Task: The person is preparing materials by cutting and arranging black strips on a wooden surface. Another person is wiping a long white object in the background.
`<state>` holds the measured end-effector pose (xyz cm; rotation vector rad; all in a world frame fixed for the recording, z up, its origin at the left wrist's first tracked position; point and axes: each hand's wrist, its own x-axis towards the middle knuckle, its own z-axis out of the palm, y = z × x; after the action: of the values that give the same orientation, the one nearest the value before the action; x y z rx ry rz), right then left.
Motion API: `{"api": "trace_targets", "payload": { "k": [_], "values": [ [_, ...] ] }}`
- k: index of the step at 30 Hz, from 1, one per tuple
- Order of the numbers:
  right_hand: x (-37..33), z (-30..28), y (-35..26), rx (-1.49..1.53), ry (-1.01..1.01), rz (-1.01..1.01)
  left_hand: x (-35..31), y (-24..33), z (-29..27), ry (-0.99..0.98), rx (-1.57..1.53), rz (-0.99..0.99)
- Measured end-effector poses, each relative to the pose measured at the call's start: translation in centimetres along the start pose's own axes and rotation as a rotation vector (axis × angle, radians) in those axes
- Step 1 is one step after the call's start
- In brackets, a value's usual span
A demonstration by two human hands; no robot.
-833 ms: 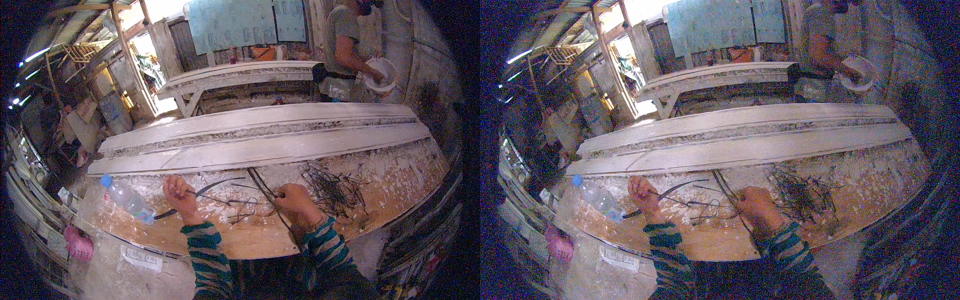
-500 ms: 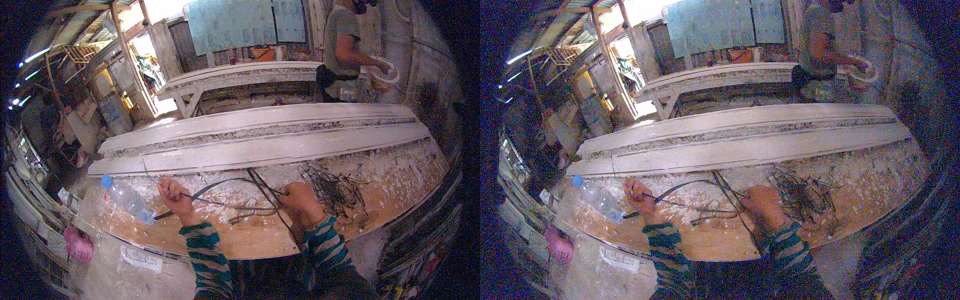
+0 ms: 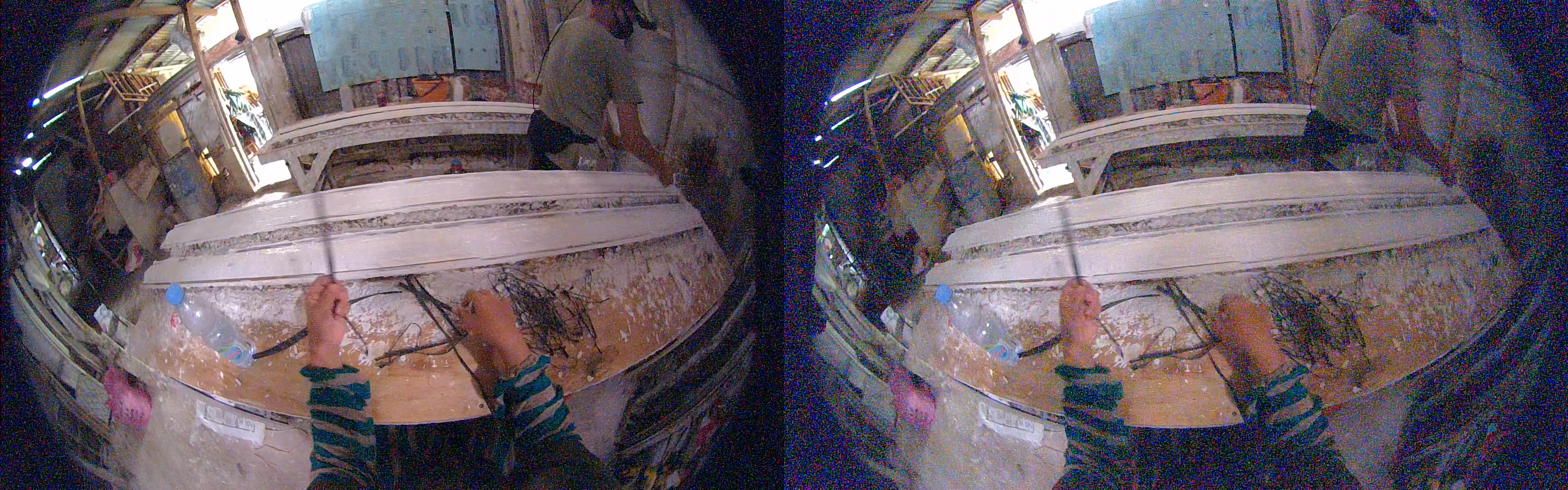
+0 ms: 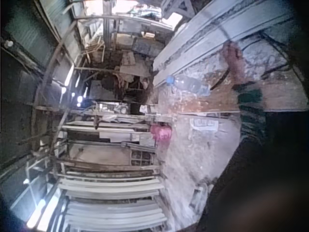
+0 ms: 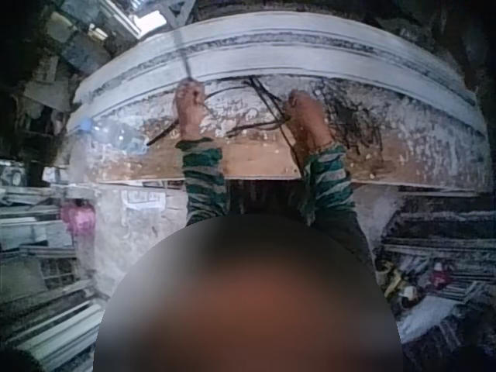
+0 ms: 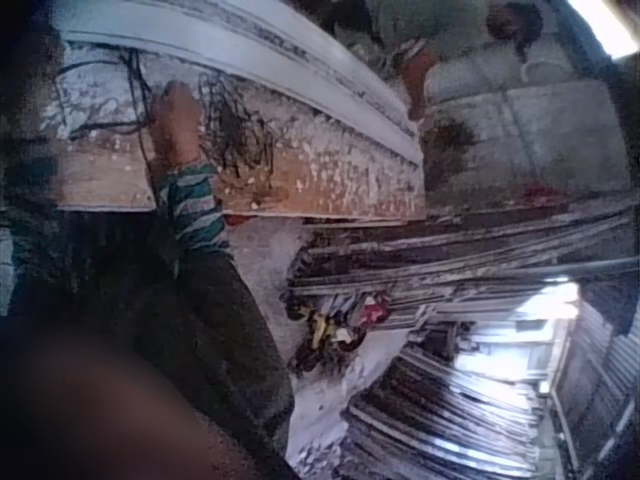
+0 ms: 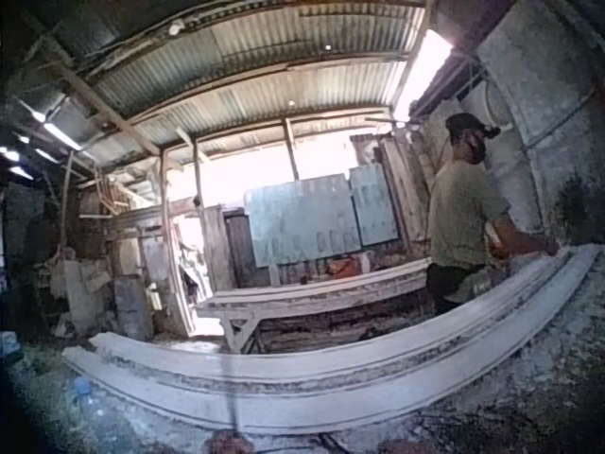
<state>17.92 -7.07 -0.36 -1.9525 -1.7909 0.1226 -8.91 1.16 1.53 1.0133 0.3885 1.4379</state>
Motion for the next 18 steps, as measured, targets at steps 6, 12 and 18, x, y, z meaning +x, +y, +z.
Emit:
{"api": "trace_targets", "payload": {
  "k": [6, 12, 18],
  "values": [
    [0.7, 0.3, -0.9, 1.113, -0.016, 0.133, -0.5, -1.6, 3.7, -0.245, 0.610, -0.107],
    [0.1, -1.1, -1.6, 1.763, -0.194, 0.082, -0.6, -2.2, 4.7, -0.352, 0.742, -0.213],
    [0.5, -1.0, -0.2, 2.060, -0.234, -0.016, -0.3, -2.8, 4.2, -0.297, 0.818, -0.185]
  ]
}}
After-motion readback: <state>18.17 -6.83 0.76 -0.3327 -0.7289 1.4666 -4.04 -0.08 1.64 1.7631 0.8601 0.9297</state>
